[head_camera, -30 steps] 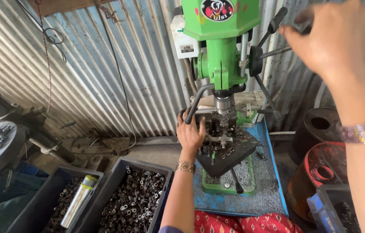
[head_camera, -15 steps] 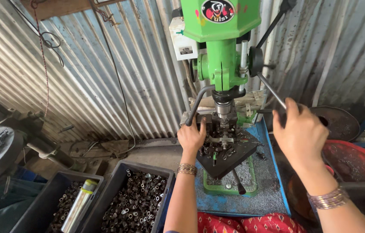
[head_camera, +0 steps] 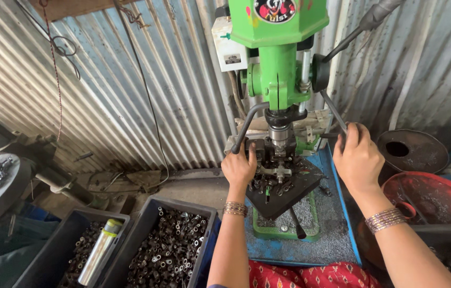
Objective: The person places small black metal fittings one at a time onto the table of a bench drill press, holds them under the spinning tool, and pulls the machine's feed lever to drill or tap each part. Finished parts are swept into a tray, and the person repeats the cycle continuously while bins of completed parts sit nearby.
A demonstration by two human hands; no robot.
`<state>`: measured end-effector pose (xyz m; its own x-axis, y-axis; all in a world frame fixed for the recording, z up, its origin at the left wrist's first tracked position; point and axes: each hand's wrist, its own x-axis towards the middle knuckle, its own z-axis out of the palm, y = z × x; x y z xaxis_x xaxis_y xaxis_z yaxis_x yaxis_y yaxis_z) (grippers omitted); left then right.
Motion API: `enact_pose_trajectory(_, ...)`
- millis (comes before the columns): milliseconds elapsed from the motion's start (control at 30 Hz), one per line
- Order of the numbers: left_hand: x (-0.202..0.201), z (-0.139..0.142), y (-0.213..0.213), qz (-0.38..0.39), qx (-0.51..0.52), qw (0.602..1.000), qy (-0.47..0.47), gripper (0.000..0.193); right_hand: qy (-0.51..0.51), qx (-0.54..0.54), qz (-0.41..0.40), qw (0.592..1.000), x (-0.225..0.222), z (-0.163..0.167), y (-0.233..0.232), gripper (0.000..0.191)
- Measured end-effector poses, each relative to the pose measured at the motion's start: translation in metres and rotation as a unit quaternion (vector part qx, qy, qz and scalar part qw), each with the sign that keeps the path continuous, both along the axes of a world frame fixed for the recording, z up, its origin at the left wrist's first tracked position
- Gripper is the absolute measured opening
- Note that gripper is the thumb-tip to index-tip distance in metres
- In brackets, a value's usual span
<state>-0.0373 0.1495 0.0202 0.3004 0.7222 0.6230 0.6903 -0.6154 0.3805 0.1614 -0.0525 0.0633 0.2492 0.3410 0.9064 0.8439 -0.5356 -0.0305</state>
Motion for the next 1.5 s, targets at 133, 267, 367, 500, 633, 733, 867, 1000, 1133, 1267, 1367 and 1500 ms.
enact_pose_trajectory(133,-0.001,-0.001,0.0,-0.002,0.009,1.0,-0.004,0.048,-0.004,0.012,0.004,1.0,0.002,-0.003,0.003,0.033)
enact_pose_trajectory(267,-0.001,0.0,-0.001,-0.005,0.026,0.999,-0.019,0.048,-0.016,0.02,0.011,1.0,0.005,-0.003,0.004,0.031)
enact_pose_trajectory(367,0.0,0.0,-0.002,0.006,0.001,1.0,-0.004,0.047,-0.034,0.035,0.023,0.999,0.006,-0.004,0.004,0.032)
enact_pose_trajectory(500,-0.001,0.0,-0.003,0.003,0.019,1.0,-0.011,0.046,-0.043,0.035,0.017,0.998,0.007,-0.004,0.004,0.031)
enact_pose_trajectory(633,-0.002,0.0,-0.003,-0.004,0.017,1.0,-0.02,0.045,-0.054,0.042,0.021,0.997,0.008,-0.006,0.005,0.03)
enact_pose_trajectory(733,-0.001,0.0,-0.003,-0.002,0.011,1.0,-0.019,0.047,-0.061,0.052,0.028,0.996,0.011,-0.007,0.007,0.029)
enact_pose_trajectory(867,-0.002,0.001,-0.004,-0.005,0.006,1.0,-0.02,0.048,-0.065,0.058,0.03,0.996,0.013,-0.01,0.009,0.027)
enact_pose_trajectory(1000,-0.003,0.001,-0.005,-0.008,0.008,1.0,-0.022,0.048,-0.067,0.058,0.029,0.996,0.015,-0.012,0.01,0.027)
enact_pose_trajectory(1133,-0.003,0.002,-0.004,-0.009,0.002,1.0,-0.014,0.049,-0.073,0.063,0.034,0.995,0.017,-0.014,0.011,0.027)
enact_pose_trajectory(1267,-0.002,0.002,-0.004,-0.004,0.013,1.0,-0.014,0.048,-0.07,0.068,0.037,0.995,0.019,-0.015,0.013,0.027)
enact_pose_trajectory(1367,-0.002,0.001,-0.004,-0.005,0.012,1.0,-0.006,0.047,-0.064,0.063,0.037,0.995,0.019,-0.016,0.013,0.027)
enact_pose_trajectory(1500,-0.001,0.001,-0.004,-0.002,0.012,1.0,-0.007,0.047,-0.063,0.066,0.037,0.995,0.02,-0.017,0.014,0.027)
